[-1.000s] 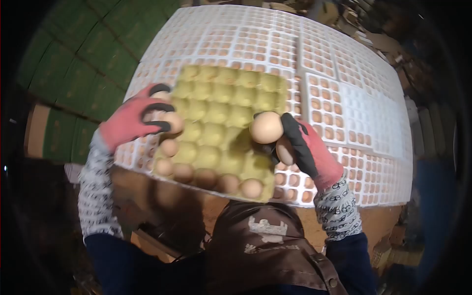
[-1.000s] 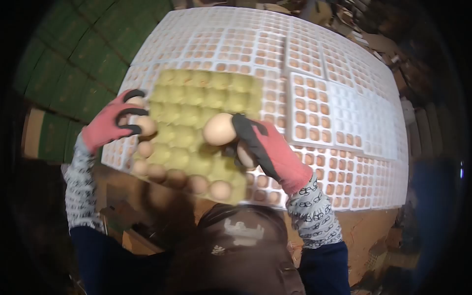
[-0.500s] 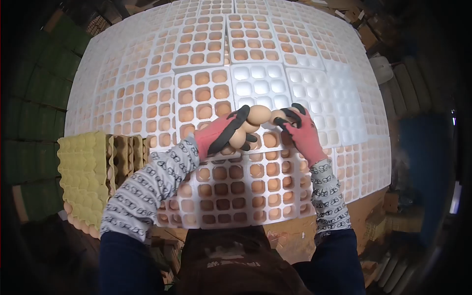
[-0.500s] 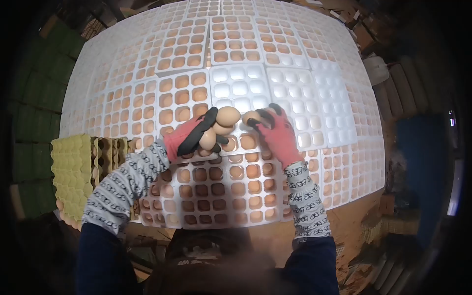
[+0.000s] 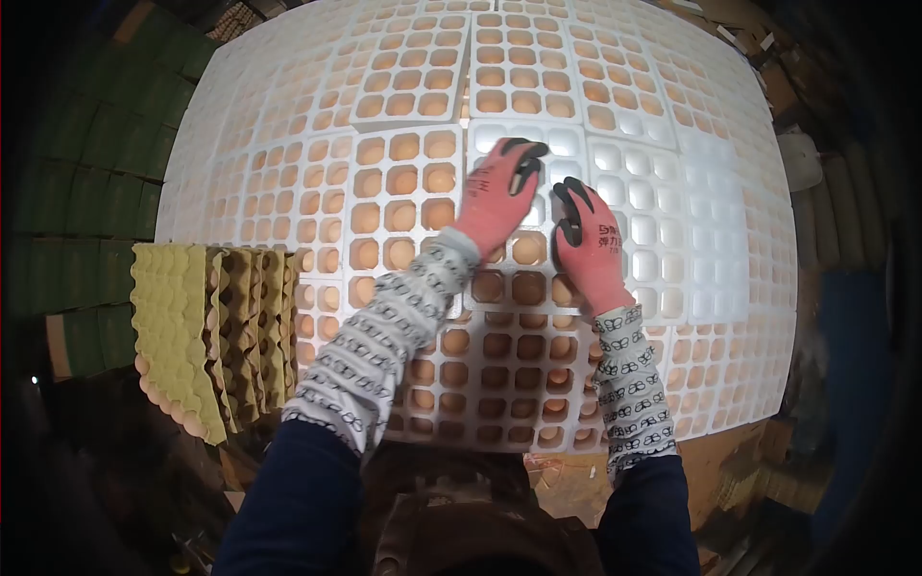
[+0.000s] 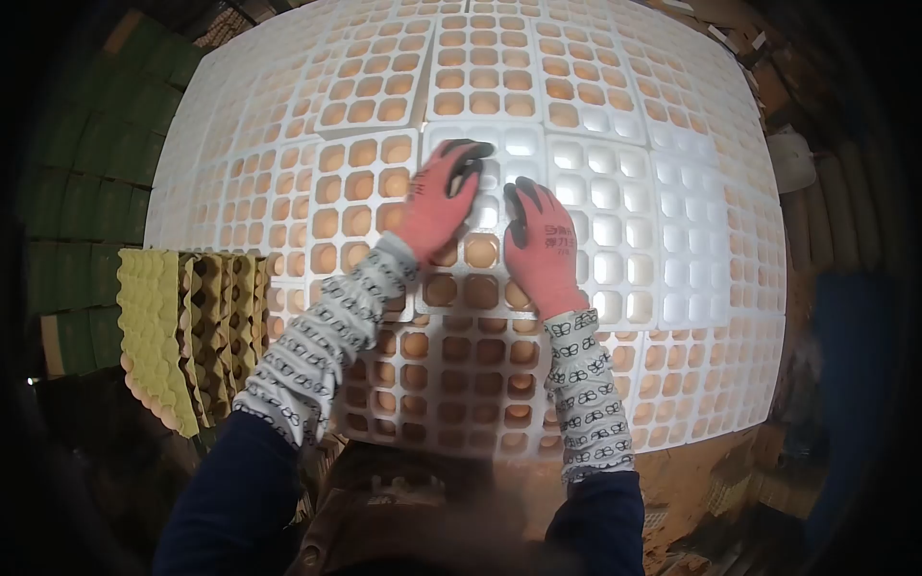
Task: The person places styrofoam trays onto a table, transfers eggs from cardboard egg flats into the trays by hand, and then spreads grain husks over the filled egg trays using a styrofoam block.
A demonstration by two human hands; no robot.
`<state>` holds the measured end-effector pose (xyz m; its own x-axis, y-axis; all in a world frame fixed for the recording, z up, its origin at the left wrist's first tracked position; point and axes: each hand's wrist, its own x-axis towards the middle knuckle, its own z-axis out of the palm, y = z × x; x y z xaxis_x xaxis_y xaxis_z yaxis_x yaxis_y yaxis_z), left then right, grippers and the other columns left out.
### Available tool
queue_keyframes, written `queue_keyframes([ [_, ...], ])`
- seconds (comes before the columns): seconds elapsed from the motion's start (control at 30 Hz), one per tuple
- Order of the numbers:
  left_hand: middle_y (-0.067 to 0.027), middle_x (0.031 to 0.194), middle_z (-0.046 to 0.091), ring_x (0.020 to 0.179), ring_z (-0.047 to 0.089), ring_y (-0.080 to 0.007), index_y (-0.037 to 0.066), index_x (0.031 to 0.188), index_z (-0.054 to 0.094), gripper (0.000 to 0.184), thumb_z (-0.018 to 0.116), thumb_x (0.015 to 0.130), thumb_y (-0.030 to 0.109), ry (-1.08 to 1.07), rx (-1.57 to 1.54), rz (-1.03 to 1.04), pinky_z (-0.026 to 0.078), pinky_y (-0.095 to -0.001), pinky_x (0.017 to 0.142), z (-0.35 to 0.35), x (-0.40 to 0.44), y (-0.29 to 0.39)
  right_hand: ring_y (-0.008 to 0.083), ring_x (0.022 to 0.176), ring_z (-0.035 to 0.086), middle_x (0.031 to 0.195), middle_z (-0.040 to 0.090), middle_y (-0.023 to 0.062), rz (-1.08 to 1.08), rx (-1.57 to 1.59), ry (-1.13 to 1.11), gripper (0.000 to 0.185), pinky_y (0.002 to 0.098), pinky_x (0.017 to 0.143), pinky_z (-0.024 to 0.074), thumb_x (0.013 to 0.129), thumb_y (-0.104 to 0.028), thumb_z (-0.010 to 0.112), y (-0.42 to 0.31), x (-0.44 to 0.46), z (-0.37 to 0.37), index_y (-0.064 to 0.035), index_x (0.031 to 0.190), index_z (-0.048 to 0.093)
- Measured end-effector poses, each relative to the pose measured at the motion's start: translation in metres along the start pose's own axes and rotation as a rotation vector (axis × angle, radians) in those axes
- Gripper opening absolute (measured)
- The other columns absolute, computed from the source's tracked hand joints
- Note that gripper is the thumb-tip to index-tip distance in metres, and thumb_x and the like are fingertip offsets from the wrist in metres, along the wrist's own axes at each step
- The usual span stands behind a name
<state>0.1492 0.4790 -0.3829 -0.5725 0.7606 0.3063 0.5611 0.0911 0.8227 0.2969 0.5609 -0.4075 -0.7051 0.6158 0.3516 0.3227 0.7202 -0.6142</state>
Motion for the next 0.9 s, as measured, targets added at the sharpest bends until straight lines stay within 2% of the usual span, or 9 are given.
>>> queue_keyframes([
  [0.2, -0.0145, 0.108, 0.058, 0.098, 0.058, -0.0291, 0.006, 0.112, 0.06, 0.029, 0.057, 0.083, 0.008, -0.065, -0.15, 0.028, 0.046, -0.0337, 0.088, -0.026, -0.012, -0.005, 0.0181, 0.107, 0.057, 0.116, 0.061, 0.0104, 0.258, 0.401, 0.148, 0.037, 0.029, 0.094, 0.0428, 0.085, 0.001, 0.051, -0.01, -0.007, -0.014, -0.001, 0.122, 0.055],
  [0.3, -0.011, 0.113, 0.059, 0.102, 0.059, -0.0224, 0.004, 0.115, 0.059, 0.035, 0.063, 0.08, 0.009, -0.124, -0.31, 0.05, 0.046, -0.0338, 0.089, -0.161, -0.042, 0.046, 0.0136, 0.097, 0.058, 0.114, 0.062, 0.0091, 0.208, 0.491, 0.164, 0.033, 0.0275, 0.089, 0.0443, 0.089, -0.003, 0.051, -0.045, 0.005, 0.002, 0.0009, 0.121, 0.056],
  [0.43, -0.0147, 0.118, 0.059, 0.112, 0.055, -0.0285, 0.006, 0.115, 0.062, 0.047, 0.075, 0.073, 0.022, -0.327, 0.172, 0.132, 0.042, -0.0374, 0.097, -0.362, -0.13, 0.104, 0.0152, 0.097, 0.058, 0.117, 0.059, 0.01, 0.279, 0.671, -0.274, 0.038, 0.0269, 0.083, 0.0457, 0.09, -0.006, 0.052, -0.197, -0.006, 0.004, -0.001, 0.127, 0.05],
  [0.5, -0.0169, 0.121, 0.057, 0.112, 0.055, -0.0322, 0.006, 0.12, 0.059, 0.064, 0.08, 0.065, 0.032, -0.374, 0.488, -0.059, 0.041, -0.0403, 0.098, -0.467, -0.17, 0.101, 0.0212, 0.102, 0.059, 0.122, 0.056, 0.0121, 0.042, 0.781, -0.499, 0.049, 0.033, 0.091, 0.0458, 0.081, -0.01, 0.064, -0.281, -0.037, 0.018, -0.0052, 0.128, 0.05],
  [0.57, -0.015, 0.123, 0.054, 0.114, 0.053, -0.0319, 0.008, 0.119, 0.06, 0.063, 0.08, 0.064, 0.031, -0.345, 0.614, -0.3, 0.04, -0.0404, 0.098, -0.56, -0.243, 0.076, 0.0216, 0.089, 0.062, 0.117, 0.057, 0.0131, -0.051, 0.807, -0.793, 0.05, 0.0339, 0.08, 0.0511, 0.078, -0.014, 0.069, -0.377, -0.078, 0.039, -0.0071, 0.124, 0.053],
  [0.6, -0.014, 0.124, 0.053, 0.115, 0.051, -0.0315, 0.009, 0.119, 0.059, 0.062, 0.08, 0.063, 0.024, -0.386, 0.686, -0.297, 0.04, -0.039, 0.099, -0.582, -0.271, 0.062, 0.024, 0.087, 0.063, 0.116, 0.057, 0.0132, -0.257, 0.635, -0.708, 0.051, 0.0345, 0.074, 0.0528, 0.078, -0.019, 0.069, -0.406, -0.097, 0.06, -0.0078, 0.125, 0.052],
  [0.63, -0.013, 0.125, 0.051, 0.116, 0.05, -0.0311, 0.011, 0.12, 0.058, 0.062, 0.08, 0.062, 0.016, -0.428, 0.746, -0.303, 0.04, -0.0376, 0.099, -0.594, -0.292, 0.049, 0.0249, 0.077, 0.061, 0.106, 0.058, 0.0127, -0.494, 0.494, -0.564, 0.055, 0.0341, 0.065, 0.0519, 0.079, -0.027, 0.069, -0.43, -0.099, 0.072, -0.0077, 0.127, 0.05],
  [0.77, -0.0132, 0.117, 0.051, 0.114, 0.046, -0.0314, 0.015, 0.124, 0.053, 0.074, 0.082, 0.057, 0.022, -0.587, 0.838, -0.137, 0.036, -0.0402, 0.1, -0.597, -0.331, 0.006, 0.0233, 0.068, 0.058, 0.093, 0.056, 0.0155, -0.678, -0.325, -0.73, 0.062, 0.034, 0.055, 0.0459, 0.078, -0.037, 0.066, -0.492, -0.139, 0.102, -0.0079, 0.129, 0.046],
  [0.9, -0.0068, 0.109, 0.055, 0.102, 0.05, -0.0291, 0.014, 0.12, 0.054, 0.067, 0.08, 0.059, 0.024, -0.35, 0.673, 0.061, 0.04, -0.0397, 0.09, -0.588, -0.343, -0.026, 0.0198, 0.087, 0.064, 0.11, 0.06, 0.0163, -0.561, 0.098, -0.588, 0.05, 0.026, 0.066, 0.0472, 0.085, -0.023, 0.06, -0.463, -0.134, 0.09, -0.0011, 0.128, 0.048],
])
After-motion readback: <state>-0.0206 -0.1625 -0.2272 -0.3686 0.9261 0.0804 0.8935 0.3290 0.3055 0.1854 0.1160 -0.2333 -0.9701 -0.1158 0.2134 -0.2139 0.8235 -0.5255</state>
